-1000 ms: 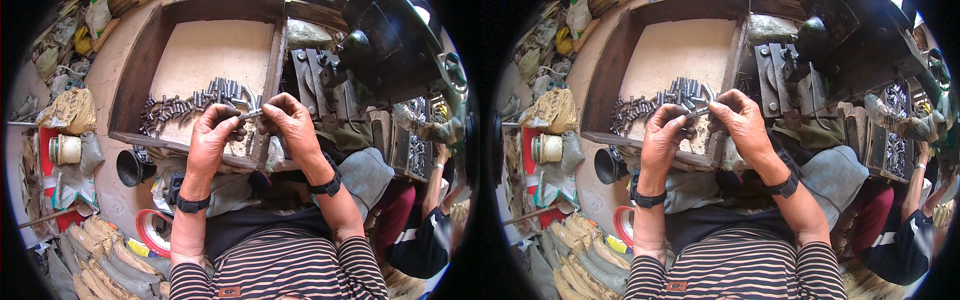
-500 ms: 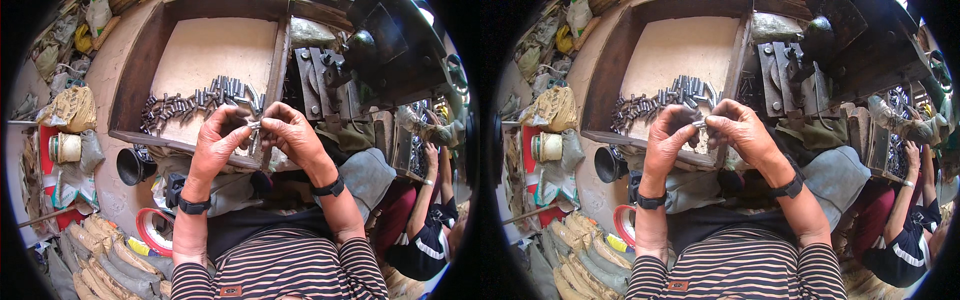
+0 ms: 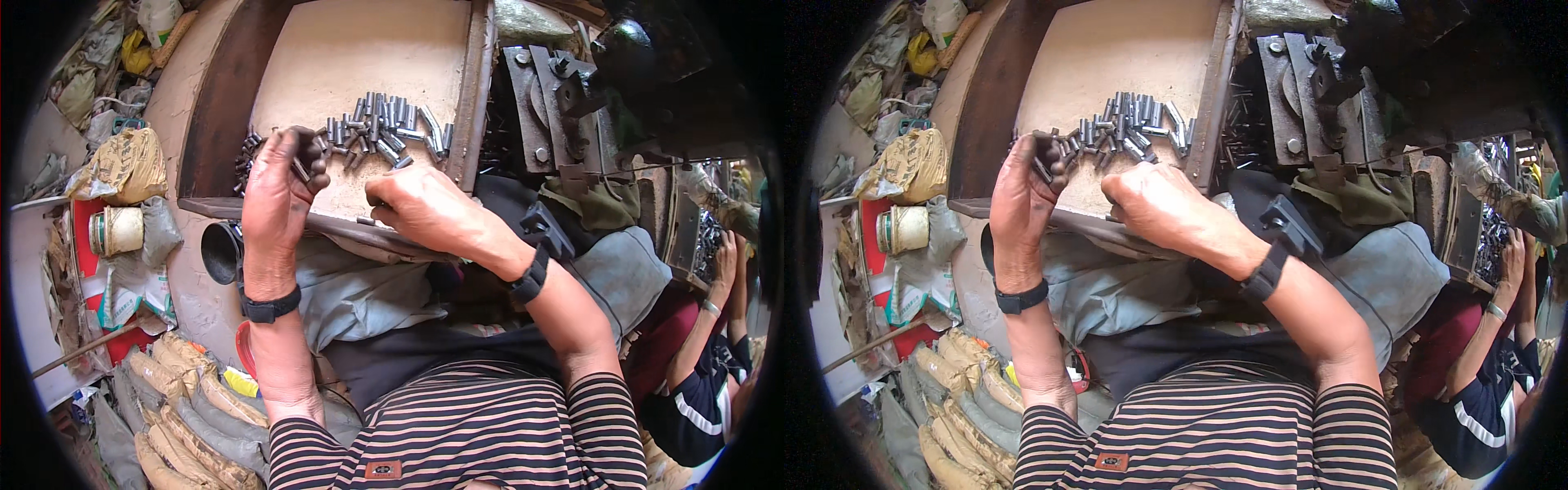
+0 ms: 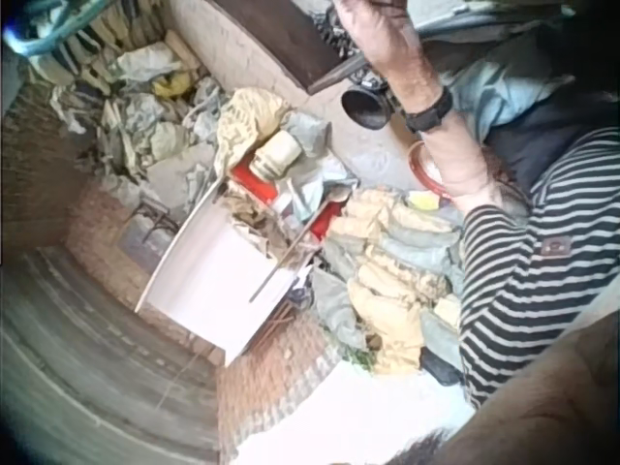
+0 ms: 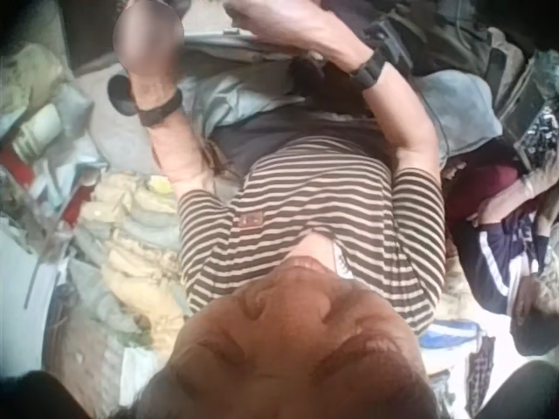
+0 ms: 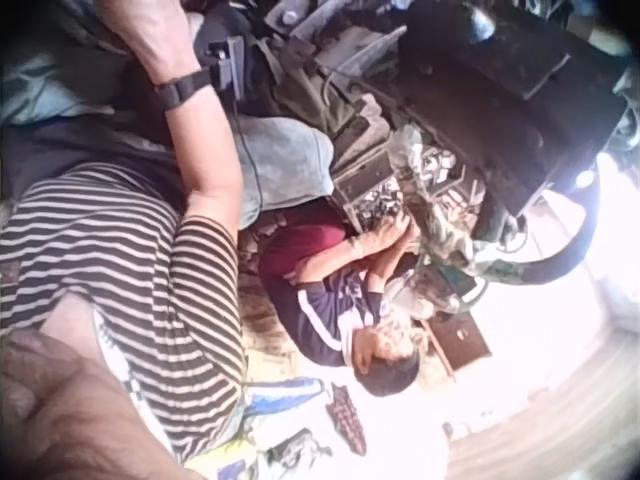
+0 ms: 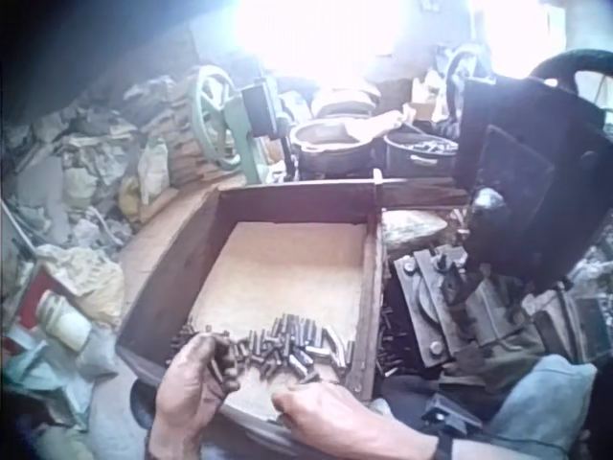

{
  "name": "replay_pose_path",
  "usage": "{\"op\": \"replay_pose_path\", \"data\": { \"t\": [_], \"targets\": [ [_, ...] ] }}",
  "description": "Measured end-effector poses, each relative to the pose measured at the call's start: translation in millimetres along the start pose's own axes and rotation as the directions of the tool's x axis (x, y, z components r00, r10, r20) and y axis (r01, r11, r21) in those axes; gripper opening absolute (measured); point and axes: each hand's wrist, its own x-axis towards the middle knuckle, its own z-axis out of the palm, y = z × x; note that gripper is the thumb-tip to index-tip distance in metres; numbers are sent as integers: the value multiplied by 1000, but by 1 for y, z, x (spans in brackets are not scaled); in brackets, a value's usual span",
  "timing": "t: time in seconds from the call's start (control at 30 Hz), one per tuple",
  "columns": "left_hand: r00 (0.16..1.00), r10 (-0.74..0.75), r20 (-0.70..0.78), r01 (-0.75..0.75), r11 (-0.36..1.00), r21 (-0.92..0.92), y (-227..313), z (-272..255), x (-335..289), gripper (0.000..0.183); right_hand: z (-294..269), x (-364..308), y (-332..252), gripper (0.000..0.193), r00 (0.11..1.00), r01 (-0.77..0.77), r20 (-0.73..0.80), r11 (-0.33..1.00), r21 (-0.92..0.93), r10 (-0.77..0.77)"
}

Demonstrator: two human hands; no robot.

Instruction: Inspecting and pressing small metal components in a workshop.

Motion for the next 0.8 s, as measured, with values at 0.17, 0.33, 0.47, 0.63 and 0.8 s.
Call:
{"op": "replay_pose_path", "data": {
  "t": [0.17, 0.33, 0.47, 0.63, 0.8],
  "targets": [
    [1000, 12, -14, 0, 769, 639, 8, -8, 5, 15, 14, 18, -1, 15, 988, 65, 148, 996, -64, -54],
    [998, 50, 37, -57, 516, 855, -2, -17, 12, 19, 16, 29, -5, 15, 957, 105, 283, 982, -156, -57],
    [998, 19, 64, -65, 474, 878, -6, -14, 10, 17, 18, 29, 2, 12, 973, 57, 228, 987, -153, -21],
    [1000, 5, 2, -5, 692, 721, -11, -14, 7, 19, 3, 30, 3, 18, 994, -78, -74, 991, 110, 86],
    [997, -32, 68, 6, 938, 348, -17, 24, -2, 19, -20, 31, 6, 13, 871, -186, -113, 535, 824, 478]
  ]
}}
